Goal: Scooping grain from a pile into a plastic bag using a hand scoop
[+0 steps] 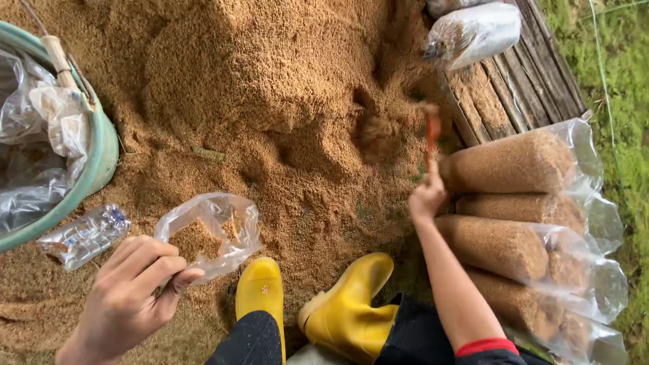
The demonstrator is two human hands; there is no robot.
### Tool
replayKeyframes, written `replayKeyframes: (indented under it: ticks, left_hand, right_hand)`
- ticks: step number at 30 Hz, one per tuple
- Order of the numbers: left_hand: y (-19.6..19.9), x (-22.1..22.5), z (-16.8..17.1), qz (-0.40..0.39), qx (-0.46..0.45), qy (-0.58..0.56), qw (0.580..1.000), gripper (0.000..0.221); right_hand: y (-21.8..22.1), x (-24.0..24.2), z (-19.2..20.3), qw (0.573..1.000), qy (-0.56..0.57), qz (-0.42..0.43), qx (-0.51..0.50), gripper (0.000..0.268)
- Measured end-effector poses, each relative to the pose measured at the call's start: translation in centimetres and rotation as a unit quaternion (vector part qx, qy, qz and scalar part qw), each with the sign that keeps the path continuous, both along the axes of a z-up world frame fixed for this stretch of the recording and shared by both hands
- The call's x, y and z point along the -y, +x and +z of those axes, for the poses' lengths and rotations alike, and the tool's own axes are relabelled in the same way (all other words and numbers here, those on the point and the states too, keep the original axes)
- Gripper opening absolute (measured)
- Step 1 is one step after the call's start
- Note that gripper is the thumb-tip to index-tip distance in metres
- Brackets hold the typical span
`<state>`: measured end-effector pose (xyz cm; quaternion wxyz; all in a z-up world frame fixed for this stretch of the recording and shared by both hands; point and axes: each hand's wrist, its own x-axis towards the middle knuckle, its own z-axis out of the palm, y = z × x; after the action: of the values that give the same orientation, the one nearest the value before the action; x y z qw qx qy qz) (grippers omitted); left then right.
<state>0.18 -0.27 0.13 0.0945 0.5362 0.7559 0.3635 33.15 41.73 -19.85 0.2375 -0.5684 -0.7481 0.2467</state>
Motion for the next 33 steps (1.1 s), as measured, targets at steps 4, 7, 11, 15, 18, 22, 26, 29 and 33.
replayKeyframes:
  ticks: [4, 7, 11, 15, 18, 22, 26, 29, 33]
  left_hand:
    - [0.5, -0.4, 0.2, -0.002, -0.005, -0.004, 1.0, 0.011]
    - [0.4, -0.6, -0.1, -0.002, -0.008, 0.004, 1.0, 0.01]
    - [0.2, -0.5, -0.4, -0.005, 0.001, 0.008, 1.0, 0.011]
    - [0.3, -0.2, -1.2, -0.017, -0.003, 0.017, 1.0, 0.012]
    - [0.3, 0.6, -3.0, -0.024, -0.021, 0.014, 0.999, 0.016]
    - [0.1, 0.4, -2.4, -0.027, -0.016, 0.016, 0.999, 0.012]
    - [-0.1, 0.2, -2.4, -0.035, -0.022, 0.025, 0.999, 0.011]
    - [0.2, 0.4, -2.3, -0.04, -0.024, 0.023, 0.999, 0.01]
    - [0.4, -0.1, -1.3, -0.027, -0.003, 0.024, 0.999, 0.013]
  right_hand:
    - [1.4, -4.3, -2.8, 0.993, -0.02, -0.098, 0.067, 0.048]
    - [-2.1, -1.7, -2.6, 0.995, 0.014, 0.1, 0.016, 0.031]
    - [-5.6, 2.8, 3.1, 0.979, -0.027, 0.2, -0.039, 0.045]
    - [-4.1, -3.4, -1.2, 0.982, -0.142, -0.039, -0.122, 0.045]
    - [-7.2, -0.5, 1.8, 0.987, -0.09, 0.122, -0.056, 0.075]
    - [-7.4, 3.9, 0.7, 0.946, -0.041, 0.312, -0.077, 0.066]
    - [-6.8, 2.1, 1.3, 0.966, -0.03, 0.254, -0.036, 0.049]
    - [-6.7, 0.2, -0.2, 0.978, -0.055, 0.177, -0.095, 0.036]
    - [-7.9, 3.6, -3.8, 0.924, -0.128, 0.28, -0.225, 0.034]
